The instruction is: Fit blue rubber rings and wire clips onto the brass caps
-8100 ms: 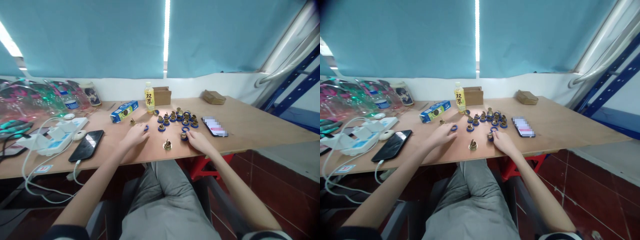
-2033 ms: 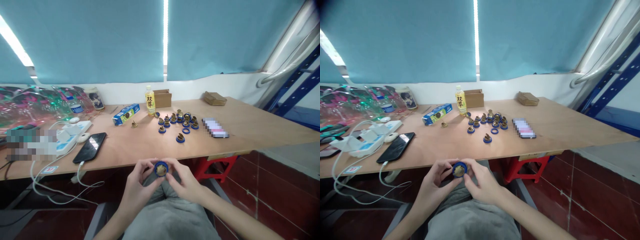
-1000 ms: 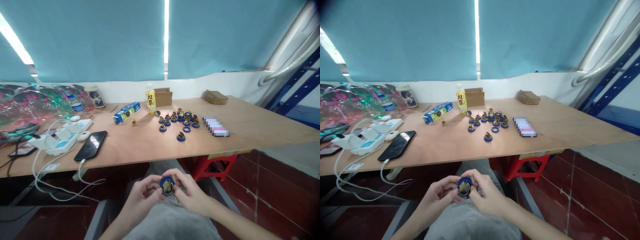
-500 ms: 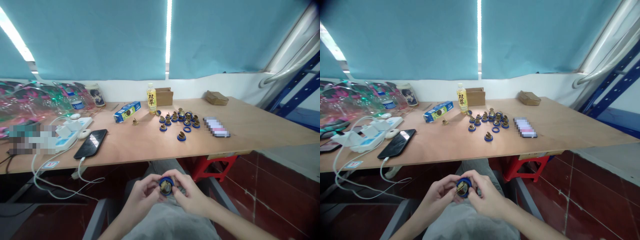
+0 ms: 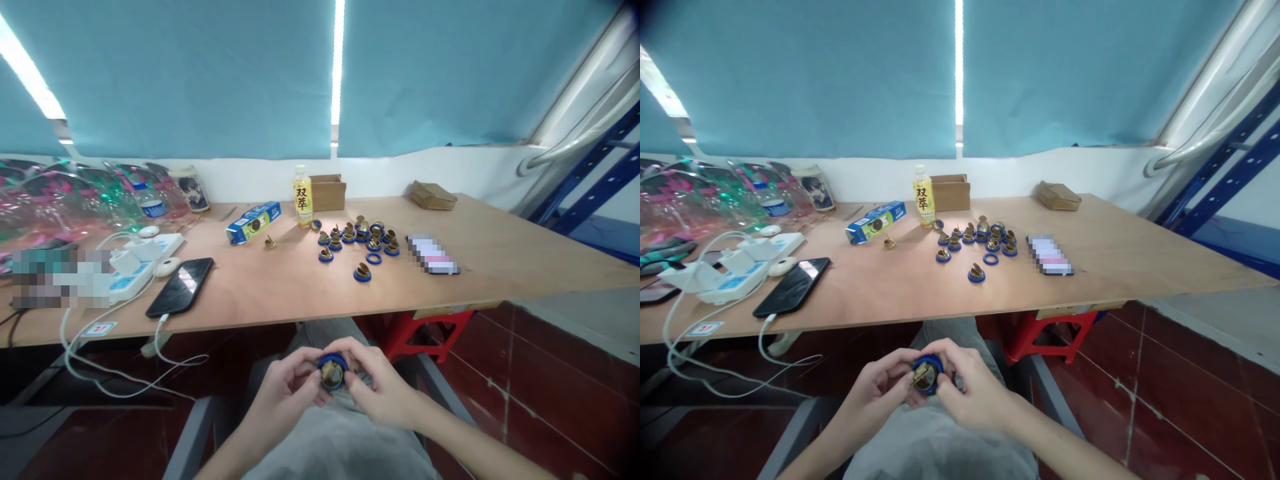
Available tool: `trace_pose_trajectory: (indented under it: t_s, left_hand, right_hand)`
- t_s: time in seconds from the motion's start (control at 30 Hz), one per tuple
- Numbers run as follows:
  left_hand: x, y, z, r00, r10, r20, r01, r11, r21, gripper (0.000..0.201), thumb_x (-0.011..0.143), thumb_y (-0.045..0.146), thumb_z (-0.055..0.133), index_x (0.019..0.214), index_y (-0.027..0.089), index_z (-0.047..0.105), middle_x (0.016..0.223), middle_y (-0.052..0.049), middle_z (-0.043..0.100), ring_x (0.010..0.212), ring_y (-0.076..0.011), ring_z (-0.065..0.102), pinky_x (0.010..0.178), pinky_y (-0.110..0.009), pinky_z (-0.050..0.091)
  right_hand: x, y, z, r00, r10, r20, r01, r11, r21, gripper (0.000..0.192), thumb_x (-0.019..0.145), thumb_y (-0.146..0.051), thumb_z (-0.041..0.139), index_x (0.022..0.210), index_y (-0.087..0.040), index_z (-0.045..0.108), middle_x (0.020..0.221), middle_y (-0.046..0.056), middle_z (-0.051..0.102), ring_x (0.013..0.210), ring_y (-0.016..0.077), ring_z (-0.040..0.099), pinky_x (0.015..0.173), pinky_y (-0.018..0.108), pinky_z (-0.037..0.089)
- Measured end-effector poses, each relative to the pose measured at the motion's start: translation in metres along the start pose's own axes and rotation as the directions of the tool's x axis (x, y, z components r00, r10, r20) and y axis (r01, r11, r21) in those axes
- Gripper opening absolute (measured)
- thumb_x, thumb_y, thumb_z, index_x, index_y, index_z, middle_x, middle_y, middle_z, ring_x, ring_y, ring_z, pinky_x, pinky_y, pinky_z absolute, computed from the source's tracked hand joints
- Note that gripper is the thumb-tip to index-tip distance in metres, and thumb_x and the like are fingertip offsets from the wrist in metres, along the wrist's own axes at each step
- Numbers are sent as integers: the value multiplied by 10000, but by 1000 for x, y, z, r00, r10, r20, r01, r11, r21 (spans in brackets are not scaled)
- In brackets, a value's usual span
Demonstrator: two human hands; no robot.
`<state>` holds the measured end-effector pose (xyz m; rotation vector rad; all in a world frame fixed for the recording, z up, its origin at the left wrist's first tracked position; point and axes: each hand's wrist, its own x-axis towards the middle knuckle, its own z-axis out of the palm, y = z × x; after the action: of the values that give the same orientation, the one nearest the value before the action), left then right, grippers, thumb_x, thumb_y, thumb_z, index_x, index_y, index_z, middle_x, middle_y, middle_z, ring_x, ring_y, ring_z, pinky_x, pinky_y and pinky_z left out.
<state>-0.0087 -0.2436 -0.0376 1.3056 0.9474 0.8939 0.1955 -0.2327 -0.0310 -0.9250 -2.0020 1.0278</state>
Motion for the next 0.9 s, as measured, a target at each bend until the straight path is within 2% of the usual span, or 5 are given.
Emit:
trace_pose_trajectory:
  t_s: [0.3, 0.63, 0.9]
  left_hand:
    - [1, 4, 1, 1000, -15, 22, 17, 999, -47, 239, 899, 343, 688, 1064, 171, 687, 735, -34, 769, 648, -169, 734, 627, -249, 579]
    - [-1, 12, 1, 998, -56, 40, 59, 996, -74, 390, 862, 453, 730, 1072, 126, 692, 710, -50, 770, 623, -152, 717, 614, -229, 573]
    - [0, 13, 2, 997, -71, 39, 74, 993, -97, 408, 847, 472, 742, 1056, 126, 685, 678, -39, 764, 581, -136, 707, 591, -217, 572]
  right_hand:
    - [0, 3, -1, 999, 28, -18, -27, 997, 71, 370, 810, -108, 448, 1134, -217, 589, 748, -25, 533, 642, 132, 485, 614, 240, 432]
    - [1, 5, -1, 1000, 12, -4, -11, 991, 131, 336, 831, -110, 426, 1116, -202, 579, 693, -50, 482, 582, 117, 441, 557, 232, 360]
    - [2, 1, -2, 1000, 4, -7, -3, 992, 123, 347, 815, -110, 421, 1106, -204, 584, 691, -49, 484, 581, 118, 438, 546, 234, 342]
